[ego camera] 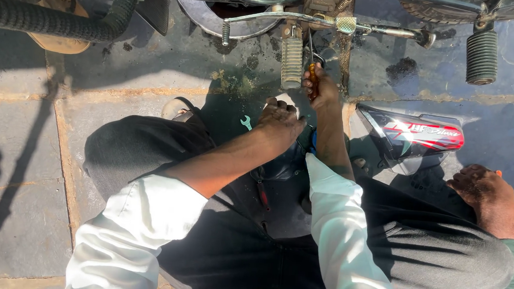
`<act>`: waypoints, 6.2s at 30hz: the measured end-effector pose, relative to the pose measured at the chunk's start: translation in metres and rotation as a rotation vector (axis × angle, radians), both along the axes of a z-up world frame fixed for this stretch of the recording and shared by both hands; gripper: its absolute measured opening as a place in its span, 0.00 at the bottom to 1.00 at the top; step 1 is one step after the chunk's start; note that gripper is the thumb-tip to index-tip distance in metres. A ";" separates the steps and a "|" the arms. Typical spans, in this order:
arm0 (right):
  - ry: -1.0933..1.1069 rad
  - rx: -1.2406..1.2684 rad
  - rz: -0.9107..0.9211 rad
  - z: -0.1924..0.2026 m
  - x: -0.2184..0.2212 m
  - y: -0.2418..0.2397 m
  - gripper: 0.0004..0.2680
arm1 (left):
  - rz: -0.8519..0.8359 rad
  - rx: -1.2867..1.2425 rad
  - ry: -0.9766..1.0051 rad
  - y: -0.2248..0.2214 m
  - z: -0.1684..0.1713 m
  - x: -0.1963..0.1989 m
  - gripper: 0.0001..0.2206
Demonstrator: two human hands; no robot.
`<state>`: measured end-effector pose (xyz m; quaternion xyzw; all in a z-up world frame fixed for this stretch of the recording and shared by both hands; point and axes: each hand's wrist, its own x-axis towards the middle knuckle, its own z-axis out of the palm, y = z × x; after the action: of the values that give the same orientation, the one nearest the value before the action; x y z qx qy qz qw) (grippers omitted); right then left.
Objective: Cleaning and repairing a motorcycle drive chain.
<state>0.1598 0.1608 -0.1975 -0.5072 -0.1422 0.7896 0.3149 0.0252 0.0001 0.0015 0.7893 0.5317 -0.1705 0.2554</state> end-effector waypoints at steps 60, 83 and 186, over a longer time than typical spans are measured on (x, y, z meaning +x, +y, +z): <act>0.452 -0.110 -0.304 -0.024 0.017 -0.016 0.08 | 0.019 -0.112 0.021 -0.010 0.033 -0.007 0.28; -1.691 0.990 0.940 0.061 -0.028 -0.046 0.19 | 0.024 -0.030 0.057 -0.012 0.036 -0.013 0.24; -0.253 1.039 0.345 0.271 0.082 -0.155 0.03 | 0.969 -0.224 -1.581 -0.028 0.063 0.017 0.18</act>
<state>0.2420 0.0059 0.0733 -0.3456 -0.6301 0.5888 0.3700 0.0421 -0.0281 0.0640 0.3391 0.4550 0.4911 0.6609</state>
